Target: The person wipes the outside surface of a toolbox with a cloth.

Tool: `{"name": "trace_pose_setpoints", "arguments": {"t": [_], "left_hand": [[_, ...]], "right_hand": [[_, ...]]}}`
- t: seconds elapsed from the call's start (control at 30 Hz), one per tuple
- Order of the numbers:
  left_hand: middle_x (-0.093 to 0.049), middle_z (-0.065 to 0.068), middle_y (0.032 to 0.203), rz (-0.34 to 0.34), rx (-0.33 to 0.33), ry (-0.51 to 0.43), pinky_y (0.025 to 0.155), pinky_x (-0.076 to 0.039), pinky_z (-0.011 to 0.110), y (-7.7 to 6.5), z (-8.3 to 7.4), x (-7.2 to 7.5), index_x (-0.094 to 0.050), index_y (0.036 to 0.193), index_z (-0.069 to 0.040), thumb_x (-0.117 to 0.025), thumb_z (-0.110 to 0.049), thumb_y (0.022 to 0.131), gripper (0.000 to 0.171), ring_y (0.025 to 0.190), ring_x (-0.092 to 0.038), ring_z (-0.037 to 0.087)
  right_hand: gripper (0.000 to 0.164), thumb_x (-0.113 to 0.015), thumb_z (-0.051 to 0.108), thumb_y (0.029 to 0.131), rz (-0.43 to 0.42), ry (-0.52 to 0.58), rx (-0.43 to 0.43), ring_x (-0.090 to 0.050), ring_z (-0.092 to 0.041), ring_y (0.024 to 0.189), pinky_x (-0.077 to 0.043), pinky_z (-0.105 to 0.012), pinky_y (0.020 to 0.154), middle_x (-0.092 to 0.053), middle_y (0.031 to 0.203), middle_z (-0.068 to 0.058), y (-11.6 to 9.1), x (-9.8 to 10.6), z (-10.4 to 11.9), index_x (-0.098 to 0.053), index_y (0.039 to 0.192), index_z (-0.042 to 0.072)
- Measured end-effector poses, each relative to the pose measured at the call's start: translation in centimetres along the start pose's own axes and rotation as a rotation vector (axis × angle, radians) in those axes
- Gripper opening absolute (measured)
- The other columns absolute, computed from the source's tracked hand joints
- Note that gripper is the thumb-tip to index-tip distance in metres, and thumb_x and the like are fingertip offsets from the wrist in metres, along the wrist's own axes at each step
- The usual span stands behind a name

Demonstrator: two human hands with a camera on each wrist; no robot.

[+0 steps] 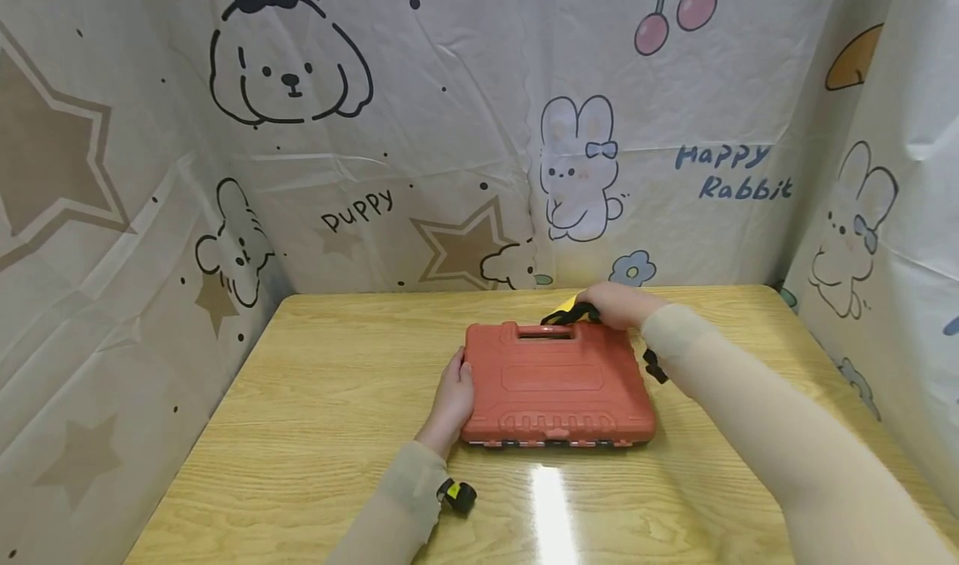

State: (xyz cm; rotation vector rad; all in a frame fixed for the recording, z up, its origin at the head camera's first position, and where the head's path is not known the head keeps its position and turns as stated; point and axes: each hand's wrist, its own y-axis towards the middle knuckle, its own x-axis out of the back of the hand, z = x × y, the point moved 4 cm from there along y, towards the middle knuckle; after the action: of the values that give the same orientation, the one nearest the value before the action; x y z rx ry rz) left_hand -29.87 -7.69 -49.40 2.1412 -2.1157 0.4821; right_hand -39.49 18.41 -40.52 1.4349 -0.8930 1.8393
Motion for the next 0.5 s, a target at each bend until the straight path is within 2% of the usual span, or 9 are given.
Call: {"name": "trace_pose_setpoints", "arguments": {"t": [0.3, 0.5], "left_hand": [[-0.021, 0.017, 0.159, 0.004, -0.003, -0.007, 0.119, -0.017, 0.053, 0.1, 0.1, 0.0, -0.020, 0.154, -0.005, -0.027, -0.021, 0.107, 0.050, 0.147, -0.016, 0.035], [-0.021, 0.017, 0.159, 0.005, -0.003, -0.003, 0.119, -0.017, 0.054, 0.1, 0.1, 0.0, -0.019, 0.154, -0.005, -0.027, -0.021, 0.107, 0.051, 0.147, -0.017, 0.035]], "right_hand": [[0.029, -0.055, -0.013, 0.084, -0.042, 0.006, 0.024, -0.063, -0.024, 0.089, -0.051, -0.046, 0.091, -0.070, 0.094, -0.006, -1.3, -0.2, -1.3, -0.069, 0.097, 0.009], [0.020, -0.057, -0.007, 0.088, -0.089, 0.033, 0.062, -0.065, -0.027, 0.093, -0.051, -0.047, 0.093, -0.070, 0.095, -0.007, -2.5, -0.1, -1.9, -0.069, 0.096, 0.007]]}}
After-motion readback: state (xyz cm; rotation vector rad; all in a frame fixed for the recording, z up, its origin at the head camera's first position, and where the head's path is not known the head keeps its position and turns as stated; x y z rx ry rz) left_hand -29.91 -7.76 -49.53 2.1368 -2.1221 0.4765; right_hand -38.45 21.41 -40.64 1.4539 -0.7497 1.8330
